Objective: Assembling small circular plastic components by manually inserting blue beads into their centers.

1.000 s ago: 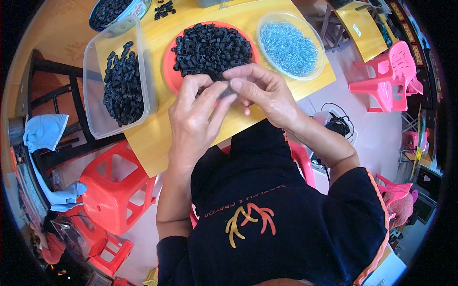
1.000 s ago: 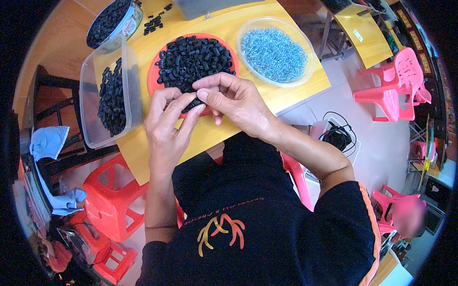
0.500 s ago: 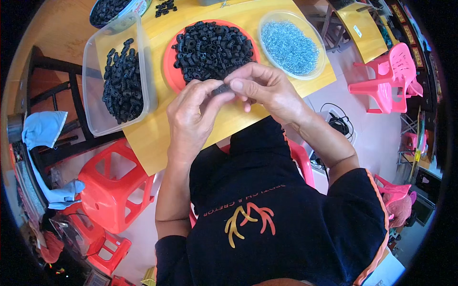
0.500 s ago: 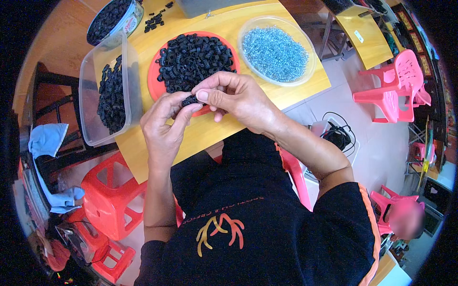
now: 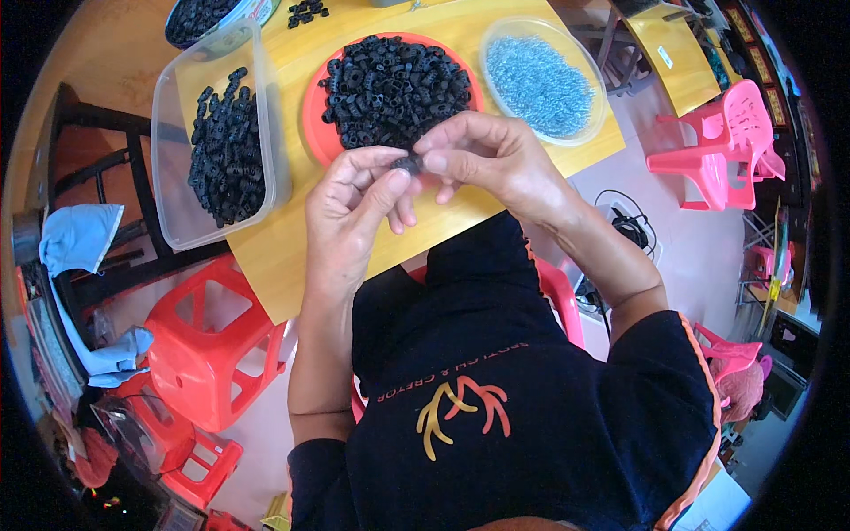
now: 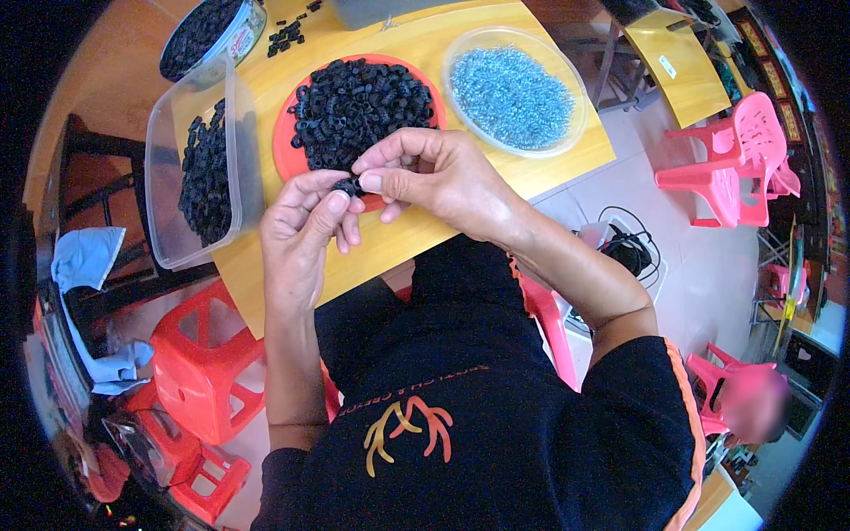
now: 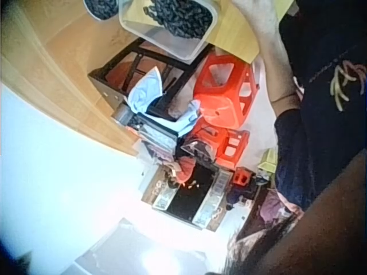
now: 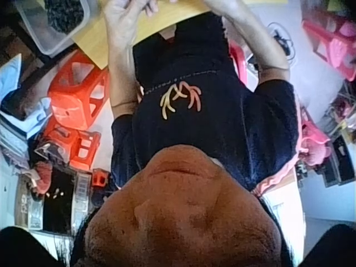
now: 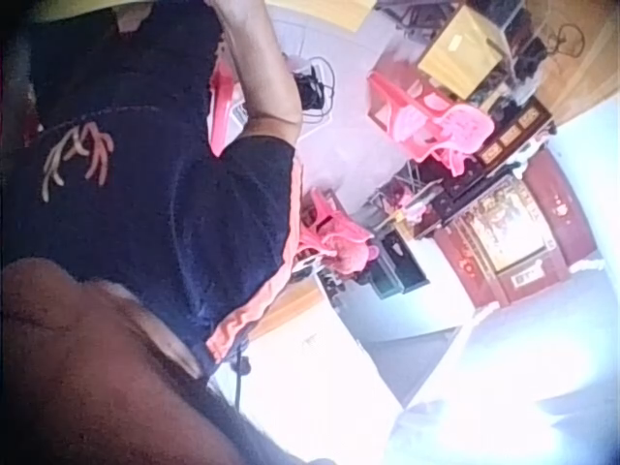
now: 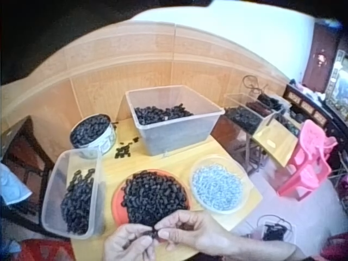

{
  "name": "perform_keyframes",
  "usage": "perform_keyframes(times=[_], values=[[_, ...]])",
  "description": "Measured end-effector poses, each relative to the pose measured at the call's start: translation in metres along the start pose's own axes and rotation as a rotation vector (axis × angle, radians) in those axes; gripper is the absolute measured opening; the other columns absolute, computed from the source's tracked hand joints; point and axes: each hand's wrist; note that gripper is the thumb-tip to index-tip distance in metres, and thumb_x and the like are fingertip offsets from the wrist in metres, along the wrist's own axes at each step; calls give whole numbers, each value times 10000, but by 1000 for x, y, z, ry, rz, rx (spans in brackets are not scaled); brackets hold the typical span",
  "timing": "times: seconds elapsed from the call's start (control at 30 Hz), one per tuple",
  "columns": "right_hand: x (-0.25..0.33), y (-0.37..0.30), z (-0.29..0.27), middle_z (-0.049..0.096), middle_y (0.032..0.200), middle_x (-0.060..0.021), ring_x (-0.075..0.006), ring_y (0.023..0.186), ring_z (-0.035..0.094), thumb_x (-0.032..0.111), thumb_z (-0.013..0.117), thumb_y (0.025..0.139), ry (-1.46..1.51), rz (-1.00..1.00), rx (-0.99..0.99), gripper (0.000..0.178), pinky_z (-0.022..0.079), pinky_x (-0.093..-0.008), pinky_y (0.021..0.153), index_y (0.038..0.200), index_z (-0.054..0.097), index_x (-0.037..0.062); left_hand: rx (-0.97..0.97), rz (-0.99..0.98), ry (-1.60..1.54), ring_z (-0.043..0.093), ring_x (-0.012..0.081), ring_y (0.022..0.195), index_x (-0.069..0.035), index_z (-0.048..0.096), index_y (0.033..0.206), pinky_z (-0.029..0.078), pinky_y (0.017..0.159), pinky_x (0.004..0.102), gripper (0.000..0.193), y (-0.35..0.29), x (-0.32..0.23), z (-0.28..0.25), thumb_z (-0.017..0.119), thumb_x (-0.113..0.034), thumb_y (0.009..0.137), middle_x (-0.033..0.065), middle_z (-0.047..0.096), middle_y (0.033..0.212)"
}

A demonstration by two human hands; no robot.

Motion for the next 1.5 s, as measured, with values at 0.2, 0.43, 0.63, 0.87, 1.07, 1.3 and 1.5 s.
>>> perform_keyframes(times=[0.2, 0.43, 0.63, 0.87, 1.07, 1.3, 1.5], values=[[6, -4, 8, 673, 877, -68, -118, 776, 631, 66, 650, 886, -18, -6, -32, 113, 501, -251, 737, 984, 648, 10, -6, 7, -27, 589, 113, 613, 27, 577, 1038, 451, 537, 217, 132, -1, -1, 0, 582, -33, 921, 109, 659, 844], [-1, -2, 7, 638, 906, -44, -93, 851, 612, 38, 636, 885, -229, -104, -22, 79, 492, -245, 768, 959, 631, 10, -39, 94, 79, 602, 113, 619, 37, 599, 992, 464, 550, 216, 93, -3, 2, 4, 589, -6, 910, 95, 647, 805], [0, 4, 5, 628, 904, -43, -95, 864, 612, 29, 634, 882, -365, -147, -6, 61, 494, -250, 772, 933, 621, 0, -64, 104, 88, 602, 114, 615, 31, 603, 998, 465, 550, 222, 107, -1, 5, 4, 606, -15, 901, 89, 645, 794], [0, 12, -6, 623, 921, -43, -162, 876, 647, 75, 685, 857, 226, 127, 203, 231, 548, -288, 766, 1060, 596, 10, -9, 16, -67, 614, 122, 764, 10, 619, 1017, 482, 676, 242, 135, -2, 5, -5, 617, -20, 886, 92, 650, 913], [-20, 15, -14, 635, 965, -16, -58, 777, 586, 350, 659, 890, 317, 256, 369, 357, 541, -234, 679, 1083, 610, 53, -11, 223, 42, 527, 176, 1102, -22, 658, 967, 407, 950, 299, 111, 4, 7, -2, 650, -27, 856, 114, 534, 1235], [-33, 10, -3, 554, 842, 37, -56, 717, 491, 399, 597, 923, 650, 339, 351, 313, 430, -230, 601, 927, 625, 87, -8, 519, 726, 589, 239, 1017, -15, 645, 985, 481, 858, 334, 205, 5, -7, 2, 689, -4, 785, 142, 583, 1142], [-37, 9, 7, 529, 826, 42, -63, 692, 459, 380, 595, 925, 813, 360, 422, 296, 377, -226, 560, 1003, 574, 94, -23, 599, 876, 628, 297, 903, 38, 612, 987, 514, 772, 361, 231, 1, -12, 9, 666, 41, 763, 165, 624, 959]])
Point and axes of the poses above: each hand's wrist, its own y-axis towards the middle knuckle, its own z-axis out of the palm, x = y × z
